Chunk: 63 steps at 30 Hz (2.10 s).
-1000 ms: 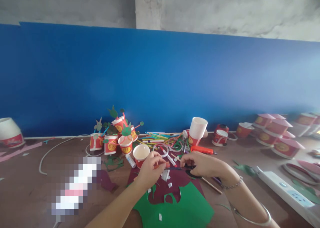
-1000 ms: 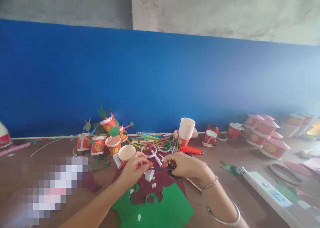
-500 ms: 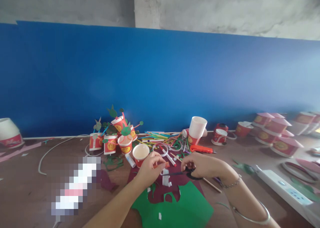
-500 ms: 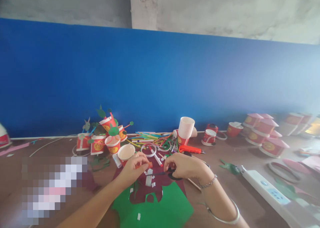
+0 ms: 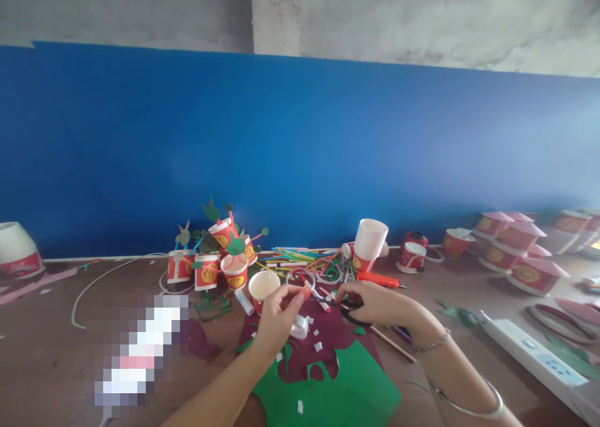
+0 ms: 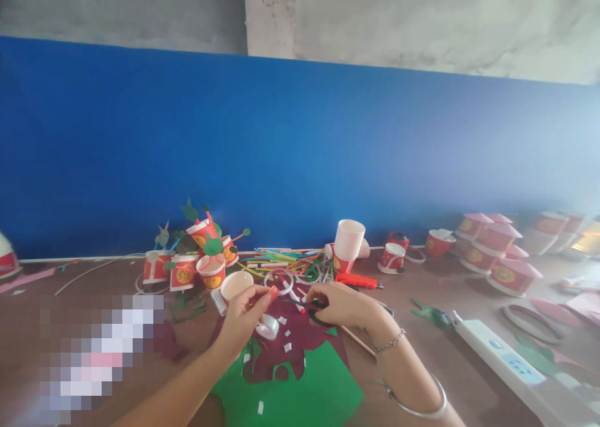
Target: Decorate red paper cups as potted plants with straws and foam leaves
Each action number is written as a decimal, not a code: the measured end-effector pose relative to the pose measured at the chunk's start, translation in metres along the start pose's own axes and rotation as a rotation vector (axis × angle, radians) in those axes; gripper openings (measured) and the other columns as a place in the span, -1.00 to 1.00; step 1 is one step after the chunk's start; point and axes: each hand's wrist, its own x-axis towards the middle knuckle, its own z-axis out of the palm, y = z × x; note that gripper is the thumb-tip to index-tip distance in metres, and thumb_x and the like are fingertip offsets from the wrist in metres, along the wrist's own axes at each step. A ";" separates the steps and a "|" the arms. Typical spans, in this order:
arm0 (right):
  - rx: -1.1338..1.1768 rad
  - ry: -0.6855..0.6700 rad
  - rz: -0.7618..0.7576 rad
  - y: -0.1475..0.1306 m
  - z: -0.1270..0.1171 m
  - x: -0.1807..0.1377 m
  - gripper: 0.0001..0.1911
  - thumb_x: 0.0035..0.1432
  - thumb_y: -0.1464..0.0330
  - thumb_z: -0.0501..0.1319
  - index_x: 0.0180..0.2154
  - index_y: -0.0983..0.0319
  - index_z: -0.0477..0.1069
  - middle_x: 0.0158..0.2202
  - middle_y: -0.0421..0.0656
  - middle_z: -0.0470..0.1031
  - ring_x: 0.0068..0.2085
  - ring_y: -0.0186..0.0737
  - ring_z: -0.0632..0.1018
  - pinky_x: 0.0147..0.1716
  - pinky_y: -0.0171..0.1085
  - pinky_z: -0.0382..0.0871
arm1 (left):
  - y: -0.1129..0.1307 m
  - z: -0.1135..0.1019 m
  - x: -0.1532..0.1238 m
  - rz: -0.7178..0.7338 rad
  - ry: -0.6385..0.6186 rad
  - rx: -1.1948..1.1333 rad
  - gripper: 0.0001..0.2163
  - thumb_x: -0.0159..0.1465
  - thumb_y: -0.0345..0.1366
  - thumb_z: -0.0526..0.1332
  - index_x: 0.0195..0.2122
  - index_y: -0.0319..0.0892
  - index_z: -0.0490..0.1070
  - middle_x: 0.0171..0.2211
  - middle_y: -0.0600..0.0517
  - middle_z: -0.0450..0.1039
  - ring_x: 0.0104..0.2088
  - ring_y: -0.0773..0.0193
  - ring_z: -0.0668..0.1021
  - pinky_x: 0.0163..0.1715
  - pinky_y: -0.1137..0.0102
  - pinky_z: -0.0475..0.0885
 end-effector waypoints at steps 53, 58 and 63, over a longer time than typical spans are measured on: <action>0.552 0.450 -0.106 -0.042 0.053 0.034 -0.83 0.01 0.35 0.15 -0.50 0.29 0.45 -0.58 -0.22 0.41 -0.52 -0.35 0.34 -0.51 -0.37 0.20 | 0.005 0.004 -0.002 -0.161 -0.058 -0.228 -0.72 0.05 -0.10 0.30 -0.38 -0.21 0.37 -0.54 0.09 0.41 -0.54 0.35 0.48 -0.64 0.54 0.31; 0.621 0.419 -0.123 -0.042 0.055 0.035 -0.84 -0.01 0.34 0.18 -0.53 0.29 0.42 -0.59 -0.24 0.38 -0.52 -0.36 0.34 -0.51 -0.36 0.21 | 0.006 0.003 -0.002 -0.119 -0.079 -0.252 -0.73 0.05 -0.10 0.31 -0.44 -0.19 0.32 -0.62 0.12 0.40 -0.62 0.37 0.47 -0.66 0.54 0.28; 0.939 0.343 -0.096 -0.046 0.058 0.036 -0.74 -0.06 0.21 0.29 -0.52 0.29 0.39 -0.61 -0.27 0.35 -0.55 -0.40 0.31 -0.53 -0.38 0.17 | 0.003 0.002 -0.001 -0.149 -0.078 -0.354 -0.71 0.05 -0.08 0.31 -0.42 -0.19 0.34 -0.65 0.14 0.37 -0.68 0.41 0.41 -0.67 0.53 0.30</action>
